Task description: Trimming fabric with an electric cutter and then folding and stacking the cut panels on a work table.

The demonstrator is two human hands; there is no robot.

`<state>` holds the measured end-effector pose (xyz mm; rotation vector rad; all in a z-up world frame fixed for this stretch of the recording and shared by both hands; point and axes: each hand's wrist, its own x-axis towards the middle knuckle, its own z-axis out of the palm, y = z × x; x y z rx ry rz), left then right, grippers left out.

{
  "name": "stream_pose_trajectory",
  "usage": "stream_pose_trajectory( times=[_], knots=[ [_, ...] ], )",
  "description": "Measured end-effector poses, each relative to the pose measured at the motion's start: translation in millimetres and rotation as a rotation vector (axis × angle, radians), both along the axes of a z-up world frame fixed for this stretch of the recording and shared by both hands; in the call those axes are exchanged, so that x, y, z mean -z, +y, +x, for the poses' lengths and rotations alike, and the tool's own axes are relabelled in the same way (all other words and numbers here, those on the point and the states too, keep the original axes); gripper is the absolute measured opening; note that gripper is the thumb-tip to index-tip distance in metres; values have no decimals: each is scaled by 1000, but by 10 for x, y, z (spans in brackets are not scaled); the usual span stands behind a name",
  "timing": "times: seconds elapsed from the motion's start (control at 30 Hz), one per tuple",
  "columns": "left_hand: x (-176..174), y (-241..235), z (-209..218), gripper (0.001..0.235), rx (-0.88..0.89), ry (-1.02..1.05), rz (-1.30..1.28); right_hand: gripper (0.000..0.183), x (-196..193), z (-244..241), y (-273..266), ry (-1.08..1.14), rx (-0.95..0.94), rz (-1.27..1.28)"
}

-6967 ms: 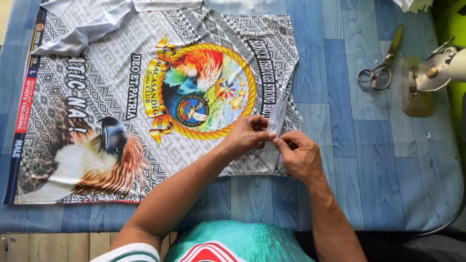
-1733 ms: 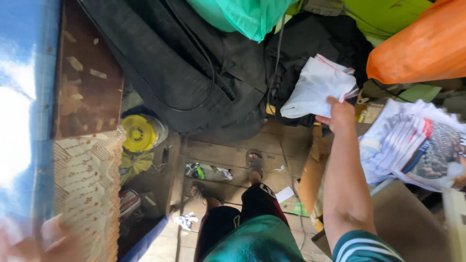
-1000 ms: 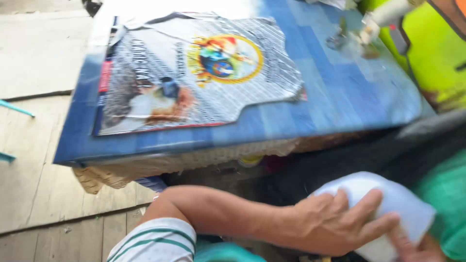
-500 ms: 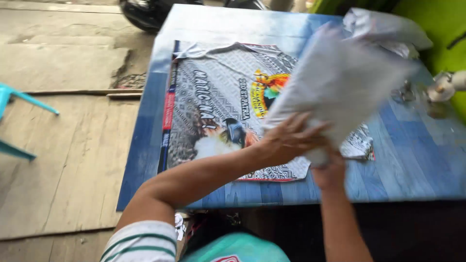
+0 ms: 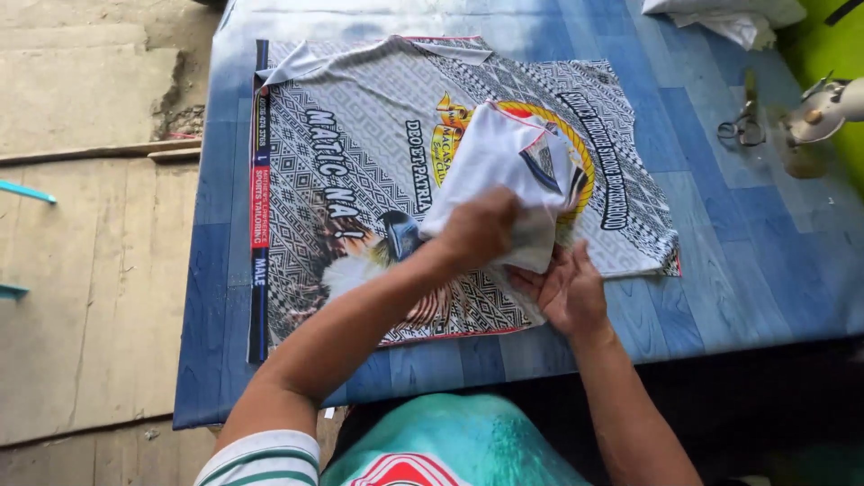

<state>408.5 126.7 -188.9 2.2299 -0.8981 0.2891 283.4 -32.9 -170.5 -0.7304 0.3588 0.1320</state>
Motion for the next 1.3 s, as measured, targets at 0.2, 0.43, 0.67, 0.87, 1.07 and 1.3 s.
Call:
stream_pose_trajectory(
  times=[0.2, 0.43, 0.67, 0.87, 1.07, 1.3],
  knots=[
    [-115, 1494, 1089, 37, -534, 779, -1282, 48, -54, 171, -18, 212, -11, -284],
    [-129, 1655, 576, 63, -758, 725, -987, 54, -170, 484, -214, 270, -134, -482],
    [-190, 1666, 540, 53, -802, 822, -905, 62, -274, 1317, -519, 95, -196, -1822],
    [270, 1847, 878, 53, -756, 877, -940, 80, -496, 1642, 259, -140, -405, -1966],
    [280, 1879, 942, 37, -625, 922, -1168, 34, -179, 1559, -4, -330, -136, -1870],
    [-534, 1899, 599, 36, -551, 1122, -1498, 8, 107, 954, -1391, -163, 449, -1164]
  ],
)
